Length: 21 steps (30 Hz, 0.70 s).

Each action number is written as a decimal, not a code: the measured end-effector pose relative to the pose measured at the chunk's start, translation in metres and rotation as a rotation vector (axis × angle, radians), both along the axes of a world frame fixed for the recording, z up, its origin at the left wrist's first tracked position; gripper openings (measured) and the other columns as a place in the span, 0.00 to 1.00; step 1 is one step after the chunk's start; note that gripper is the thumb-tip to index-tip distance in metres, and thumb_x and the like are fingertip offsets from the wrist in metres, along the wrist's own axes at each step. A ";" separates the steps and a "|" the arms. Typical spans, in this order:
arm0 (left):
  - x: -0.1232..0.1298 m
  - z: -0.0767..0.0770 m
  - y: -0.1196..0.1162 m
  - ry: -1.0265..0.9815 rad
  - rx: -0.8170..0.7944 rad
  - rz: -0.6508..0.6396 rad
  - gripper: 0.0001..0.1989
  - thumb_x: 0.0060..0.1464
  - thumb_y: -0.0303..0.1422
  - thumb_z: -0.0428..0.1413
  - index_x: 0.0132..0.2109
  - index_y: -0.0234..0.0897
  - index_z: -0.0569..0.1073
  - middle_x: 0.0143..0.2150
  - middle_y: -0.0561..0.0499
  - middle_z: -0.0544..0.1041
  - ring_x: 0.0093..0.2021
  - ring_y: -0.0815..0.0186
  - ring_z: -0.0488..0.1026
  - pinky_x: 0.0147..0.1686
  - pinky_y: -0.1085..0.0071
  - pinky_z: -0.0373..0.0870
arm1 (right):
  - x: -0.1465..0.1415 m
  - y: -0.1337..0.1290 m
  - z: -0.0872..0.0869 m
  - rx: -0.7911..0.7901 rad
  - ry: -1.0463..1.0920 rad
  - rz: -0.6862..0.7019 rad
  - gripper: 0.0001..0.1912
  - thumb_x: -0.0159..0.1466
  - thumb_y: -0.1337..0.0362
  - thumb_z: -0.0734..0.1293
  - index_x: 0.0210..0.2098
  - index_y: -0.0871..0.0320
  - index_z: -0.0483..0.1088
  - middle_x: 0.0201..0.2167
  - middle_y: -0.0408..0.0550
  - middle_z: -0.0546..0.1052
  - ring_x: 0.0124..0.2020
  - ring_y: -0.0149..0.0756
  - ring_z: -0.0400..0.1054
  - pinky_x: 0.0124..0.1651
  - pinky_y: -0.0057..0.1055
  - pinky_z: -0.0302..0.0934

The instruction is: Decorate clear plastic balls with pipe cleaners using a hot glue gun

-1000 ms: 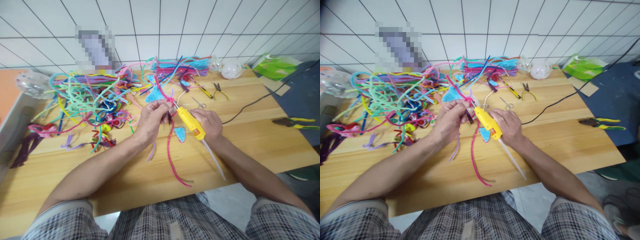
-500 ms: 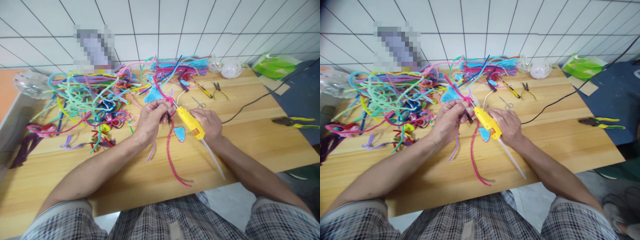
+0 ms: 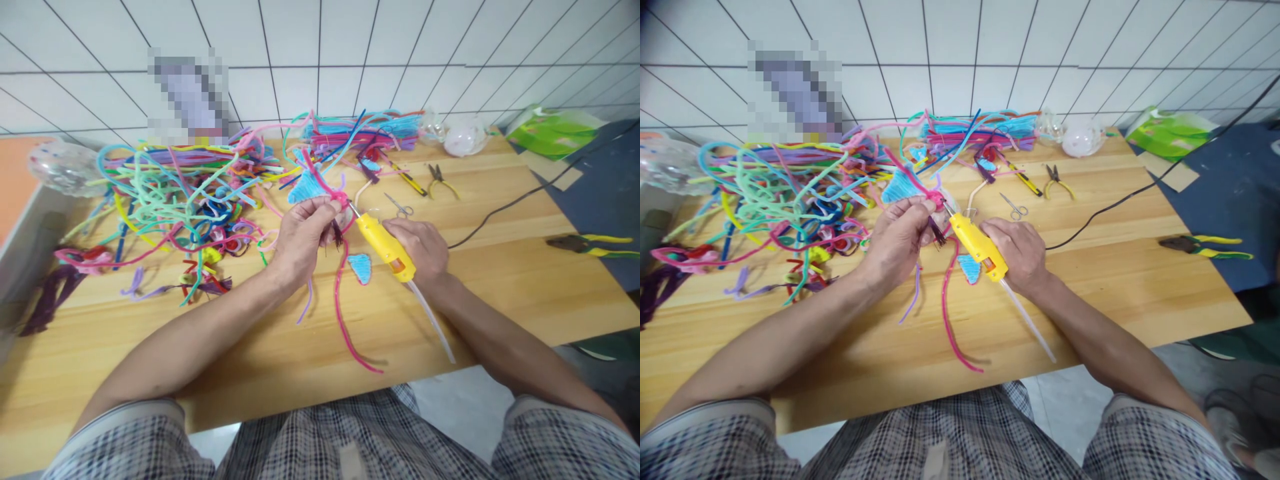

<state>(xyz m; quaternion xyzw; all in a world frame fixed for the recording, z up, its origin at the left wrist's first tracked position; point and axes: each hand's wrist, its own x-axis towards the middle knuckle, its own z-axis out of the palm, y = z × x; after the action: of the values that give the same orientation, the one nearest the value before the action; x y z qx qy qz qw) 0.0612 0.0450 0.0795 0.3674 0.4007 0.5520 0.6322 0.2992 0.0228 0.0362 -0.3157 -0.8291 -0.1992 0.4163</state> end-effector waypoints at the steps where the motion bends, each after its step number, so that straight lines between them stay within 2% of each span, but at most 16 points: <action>1: 0.000 0.000 0.000 -0.001 0.006 0.000 0.13 0.50 0.39 0.72 0.32 0.39 0.77 0.24 0.57 0.72 0.20 0.75 0.60 0.21 0.73 0.52 | -0.001 0.000 0.001 0.009 0.002 0.009 0.22 0.86 0.54 0.58 0.68 0.59 0.74 0.50 0.59 0.89 0.47 0.45 0.87 0.47 0.40 0.76; 4: 0.000 0.001 0.000 -0.001 0.010 -0.013 0.13 0.49 0.39 0.72 0.31 0.39 0.77 0.24 0.57 0.73 0.19 0.75 0.60 0.21 0.74 0.53 | -0.001 0.001 0.002 0.022 0.003 0.024 0.22 0.86 0.54 0.58 0.65 0.62 0.74 0.49 0.61 0.89 0.46 0.45 0.87 0.46 0.40 0.75; 9: 0.000 0.001 -0.001 0.012 0.013 -0.042 0.13 0.49 0.40 0.71 0.32 0.39 0.78 0.26 0.56 0.76 0.20 0.75 0.61 0.21 0.74 0.55 | 0.001 0.000 0.000 -0.010 -0.014 -0.010 0.20 0.85 0.58 0.59 0.68 0.58 0.73 0.51 0.58 0.90 0.49 0.45 0.87 0.47 0.40 0.77; 21: 0.000 -0.002 0.000 -0.001 0.021 -0.034 0.11 0.49 0.38 0.71 0.32 0.37 0.79 0.23 0.57 0.75 0.18 0.76 0.62 0.19 0.77 0.56 | 0.001 -0.001 0.001 -0.015 0.018 0.037 0.21 0.85 0.56 0.61 0.70 0.58 0.73 0.50 0.58 0.90 0.48 0.45 0.87 0.47 0.40 0.78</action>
<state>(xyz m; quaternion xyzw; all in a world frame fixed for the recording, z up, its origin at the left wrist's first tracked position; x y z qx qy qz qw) 0.0610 0.0452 0.0776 0.3805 0.3884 0.5453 0.6380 0.3004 0.0221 0.0372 -0.3051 -0.8325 -0.1823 0.4250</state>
